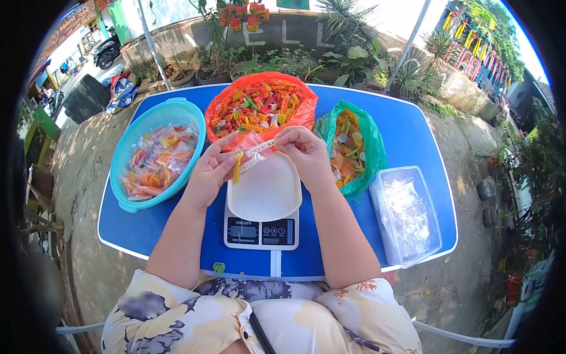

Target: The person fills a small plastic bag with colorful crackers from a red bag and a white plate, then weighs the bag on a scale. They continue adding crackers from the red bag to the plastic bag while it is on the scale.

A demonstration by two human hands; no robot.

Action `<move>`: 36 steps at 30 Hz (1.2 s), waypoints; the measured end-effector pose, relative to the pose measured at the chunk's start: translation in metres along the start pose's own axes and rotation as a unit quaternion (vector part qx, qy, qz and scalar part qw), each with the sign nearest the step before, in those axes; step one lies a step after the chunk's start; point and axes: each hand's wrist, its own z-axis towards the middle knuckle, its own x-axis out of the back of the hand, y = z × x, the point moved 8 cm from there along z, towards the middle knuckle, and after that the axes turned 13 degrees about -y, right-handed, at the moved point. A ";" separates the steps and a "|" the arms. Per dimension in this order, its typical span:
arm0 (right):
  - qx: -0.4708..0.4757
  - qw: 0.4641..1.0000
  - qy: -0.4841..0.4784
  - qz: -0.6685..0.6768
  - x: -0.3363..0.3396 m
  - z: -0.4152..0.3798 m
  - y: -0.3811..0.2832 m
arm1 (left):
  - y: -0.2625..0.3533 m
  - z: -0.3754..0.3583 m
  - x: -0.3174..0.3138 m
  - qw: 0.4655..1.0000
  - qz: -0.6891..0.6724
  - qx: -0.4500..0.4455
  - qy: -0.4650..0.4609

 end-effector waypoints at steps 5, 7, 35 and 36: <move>0.001 1.000 0.021 0.022 -0.007 -0.001 0.002 | -0.002 -0.002 -0.006 0.999 0.028 0.034 -0.022; 0.002 1.000 0.005 -0.014 -0.014 0.000 0.003 | -0.003 -0.001 -0.005 0.999 0.030 0.022 -0.027; 0.056 0.973 0.088 -0.205 -0.047 -0.008 -0.021 | -0.012 0.000 0.000 1.000 -0.026 -0.008 -0.006; 0.030 0.975 0.057 -0.213 -0.043 -0.006 -0.013 | -0.009 0.000 -0.003 0.999 -0.034 -0.027 -0.020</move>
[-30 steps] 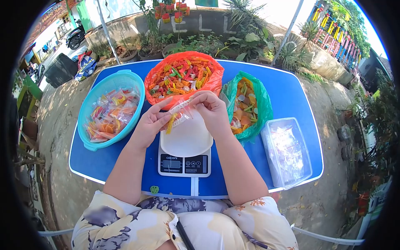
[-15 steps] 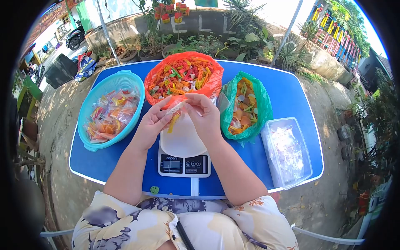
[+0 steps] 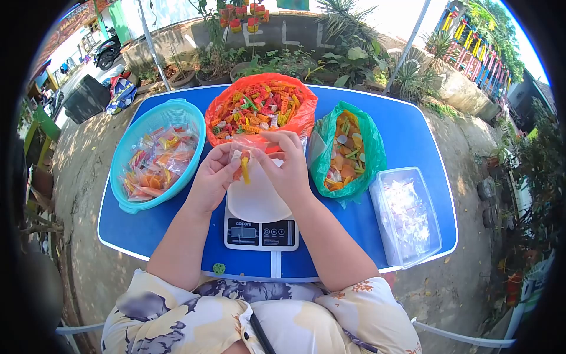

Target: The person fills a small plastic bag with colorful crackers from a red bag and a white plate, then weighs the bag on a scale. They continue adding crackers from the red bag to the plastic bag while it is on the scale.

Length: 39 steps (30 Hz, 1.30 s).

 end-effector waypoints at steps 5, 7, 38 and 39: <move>-0.048 0.992 -0.080 0.090 -0.005 0.002 0.026 | 0.008 -0.003 -0.003 0.999 0.038 -0.001 0.039; -0.053 0.986 -0.101 0.123 -0.008 0.002 0.025 | 0.007 0.000 0.001 0.995 0.084 -0.032 0.038; 0.016 0.993 -0.119 -0.005 -0.012 -0.001 -0.004 | 0.018 -0.009 0.001 0.962 0.268 -0.043 0.037; 0.030 0.994 -0.100 -0.024 -0.008 -0.001 -0.008 | 0.024 -0.009 -0.003 0.952 0.293 -0.075 0.041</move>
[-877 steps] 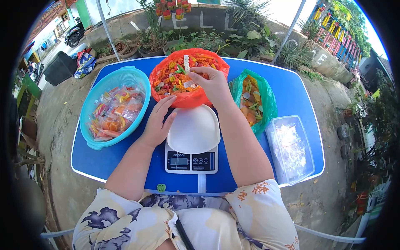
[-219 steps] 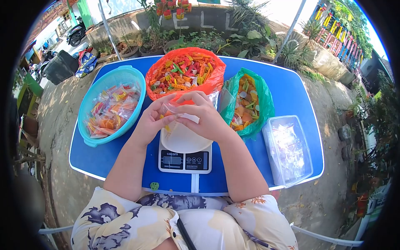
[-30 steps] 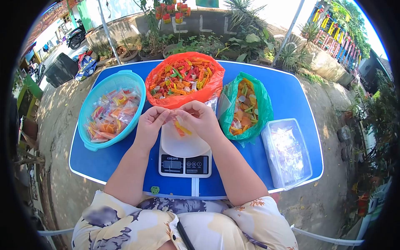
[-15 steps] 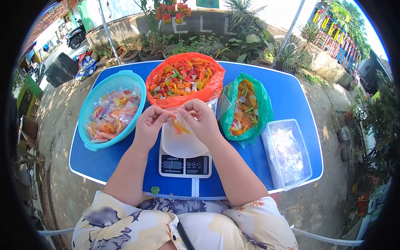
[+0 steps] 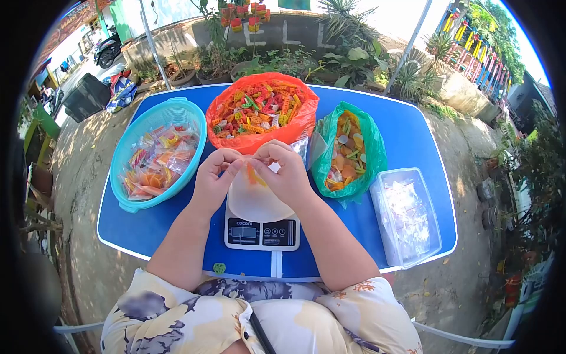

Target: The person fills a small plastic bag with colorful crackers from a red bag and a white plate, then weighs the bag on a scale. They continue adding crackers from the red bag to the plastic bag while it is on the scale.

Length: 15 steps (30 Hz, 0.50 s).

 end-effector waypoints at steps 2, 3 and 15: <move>0.038 0.997 0.035 -0.060 0.007 -0.002 -0.013 | 0.003 0.000 0.004 0.999 0.006 -0.031 0.029; 0.064 0.992 0.051 -0.099 0.009 -0.003 -0.021 | 0.000 0.001 0.007 0.998 -0.014 -0.031 0.046; -0.020 0.975 -0.099 -0.196 0.015 0.000 0.013 | 0.000 -0.001 0.021 0.991 -0.067 -0.048 0.103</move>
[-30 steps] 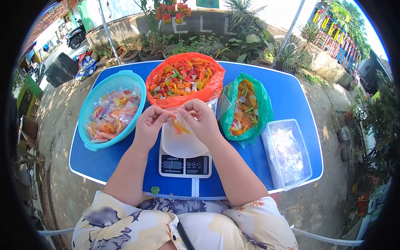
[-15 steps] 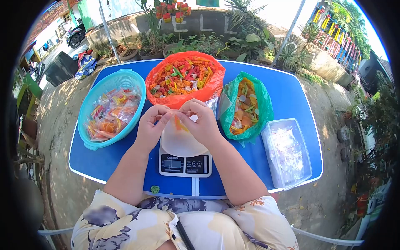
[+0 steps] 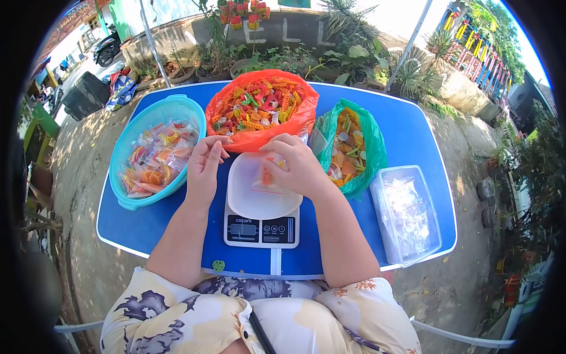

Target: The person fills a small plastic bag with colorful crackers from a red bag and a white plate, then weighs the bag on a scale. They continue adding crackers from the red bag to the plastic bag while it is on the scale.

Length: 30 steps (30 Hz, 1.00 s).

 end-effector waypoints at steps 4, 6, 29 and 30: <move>-0.077 0.989 -0.082 -0.094 -0.008 -0.006 0.000 | -0.003 0.000 0.000 1.000 -0.010 0.005 -0.001; -0.105 0.983 -0.116 -0.092 -0.013 -0.006 0.001 | -0.001 0.000 0.000 1.000 -0.003 0.003 0.003; 0.188 0.969 -0.038 -0.159 -0.076 0.090 -0.123 | 0.082 -0.066 0.126 0.944 0.280 -0.023 0.172; 0.163 0.957 -0.124 -0.204 -0.097 0.085 -0.119 | 0.086 -0.067 0.124 0.941 0.293 -0.033 0.168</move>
